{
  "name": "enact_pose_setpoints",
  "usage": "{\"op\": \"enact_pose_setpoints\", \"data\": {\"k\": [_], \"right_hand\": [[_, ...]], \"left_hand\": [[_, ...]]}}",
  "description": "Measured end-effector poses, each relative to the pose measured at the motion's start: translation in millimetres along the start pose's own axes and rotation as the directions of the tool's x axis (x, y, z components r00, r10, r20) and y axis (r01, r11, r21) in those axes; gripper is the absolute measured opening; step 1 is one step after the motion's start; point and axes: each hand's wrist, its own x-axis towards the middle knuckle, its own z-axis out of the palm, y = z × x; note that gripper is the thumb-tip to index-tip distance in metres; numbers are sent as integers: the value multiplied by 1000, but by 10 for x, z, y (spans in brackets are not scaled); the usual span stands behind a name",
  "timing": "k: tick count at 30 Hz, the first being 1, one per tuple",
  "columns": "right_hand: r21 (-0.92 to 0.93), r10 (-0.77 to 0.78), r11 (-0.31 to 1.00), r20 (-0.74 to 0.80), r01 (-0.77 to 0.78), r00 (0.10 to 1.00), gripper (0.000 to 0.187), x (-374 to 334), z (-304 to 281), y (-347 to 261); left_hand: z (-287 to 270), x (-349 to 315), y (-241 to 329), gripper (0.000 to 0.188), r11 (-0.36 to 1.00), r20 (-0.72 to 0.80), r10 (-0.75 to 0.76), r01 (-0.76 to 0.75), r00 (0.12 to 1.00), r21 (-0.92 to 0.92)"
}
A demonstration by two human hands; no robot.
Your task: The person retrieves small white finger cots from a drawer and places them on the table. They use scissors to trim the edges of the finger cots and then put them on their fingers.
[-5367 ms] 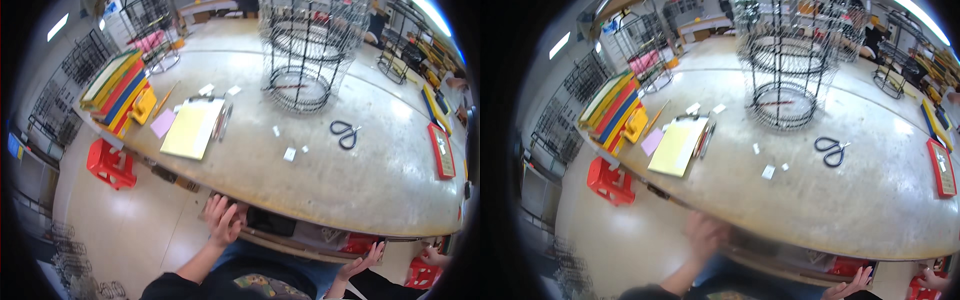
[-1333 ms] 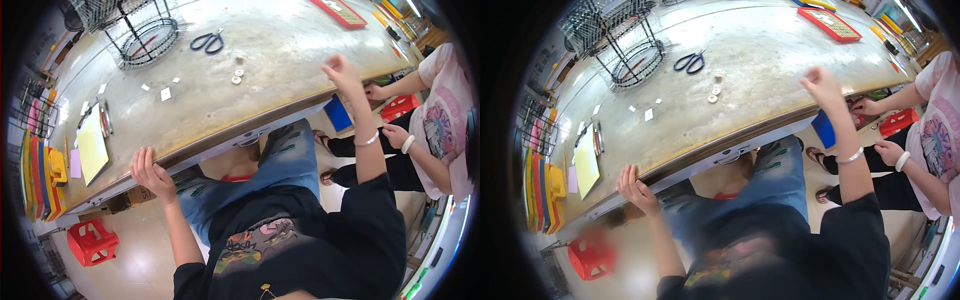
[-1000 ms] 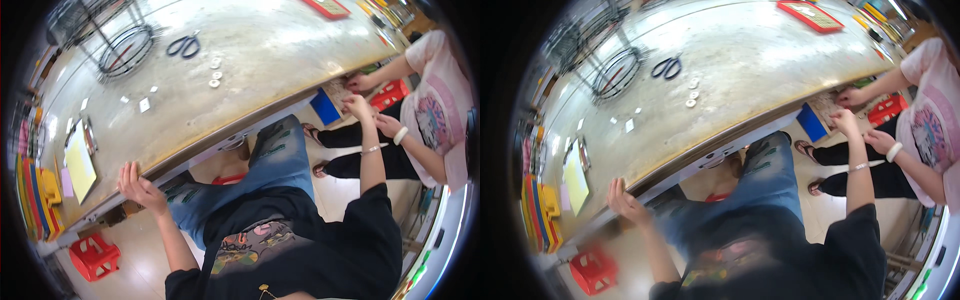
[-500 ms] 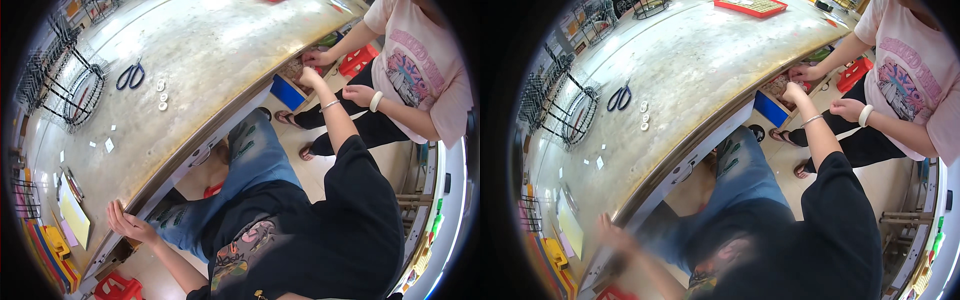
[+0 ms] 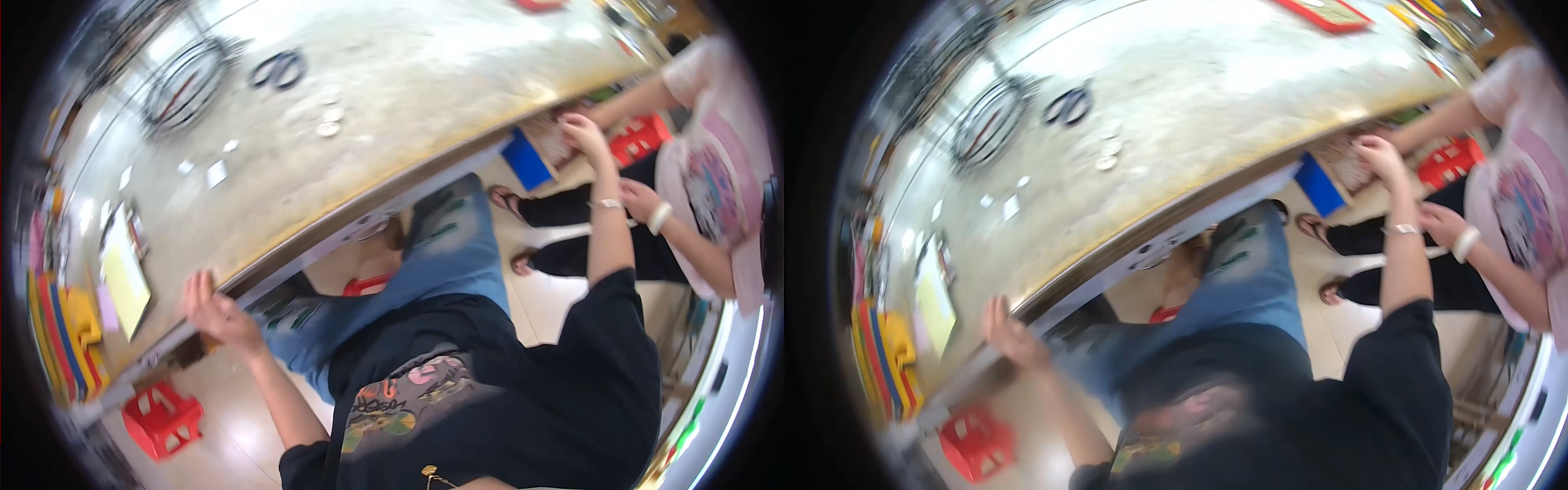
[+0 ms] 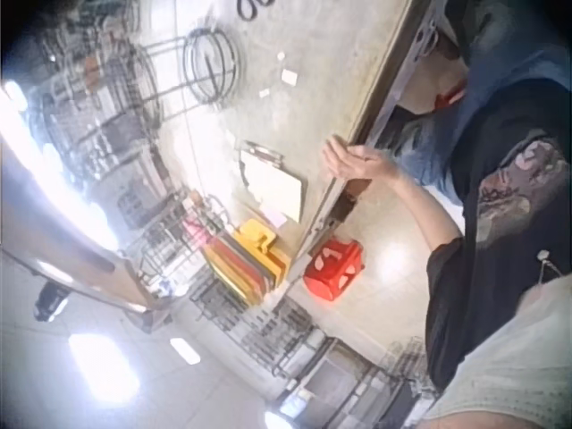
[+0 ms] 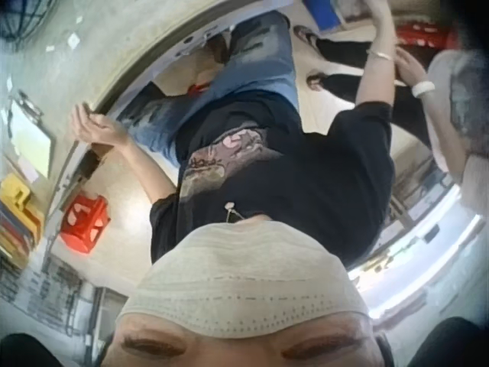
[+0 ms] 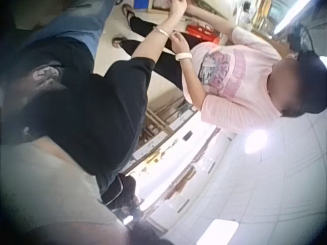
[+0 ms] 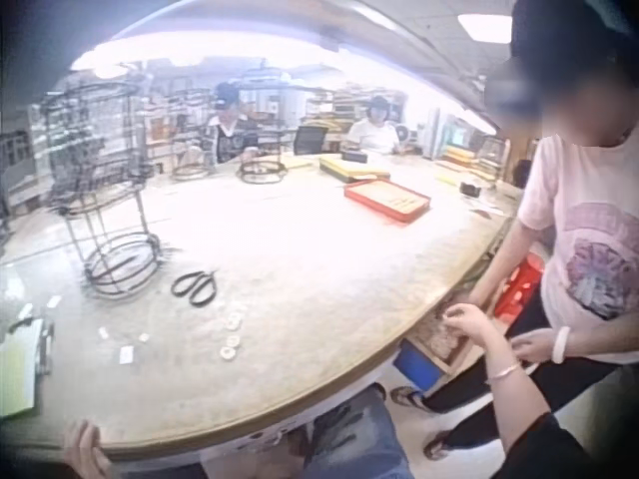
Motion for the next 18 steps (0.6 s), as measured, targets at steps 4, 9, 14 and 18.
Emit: {"op": "enact_pose_setpoints", "data": {"k": [4, 9, 14, 18], "right_hand": [[208, -202, 947, -206, 245, 958, 32, -393, 409, -817], [153, -577, 816, 141, 558, 805, 22, -982, 1913, -1751], [12, -786, 611, 125, 791, 605, 18, -1115, 2671, -2003], [-91, -800, 529, 279, 844, 531, 19, -1016, 2720, -1985]], "left_hand": [[-2, 12, 31, 35, 997, -2, -43, 43, 999, 64], [74, -60, -23, 37, 988, -74, -41, 52, 996, 148], [79, -56, -30, 36, 989, -31, -26, 30, 999, 145], [96, -72, -65, 36, 988, -46, 1, 7, 999, 155]]}}
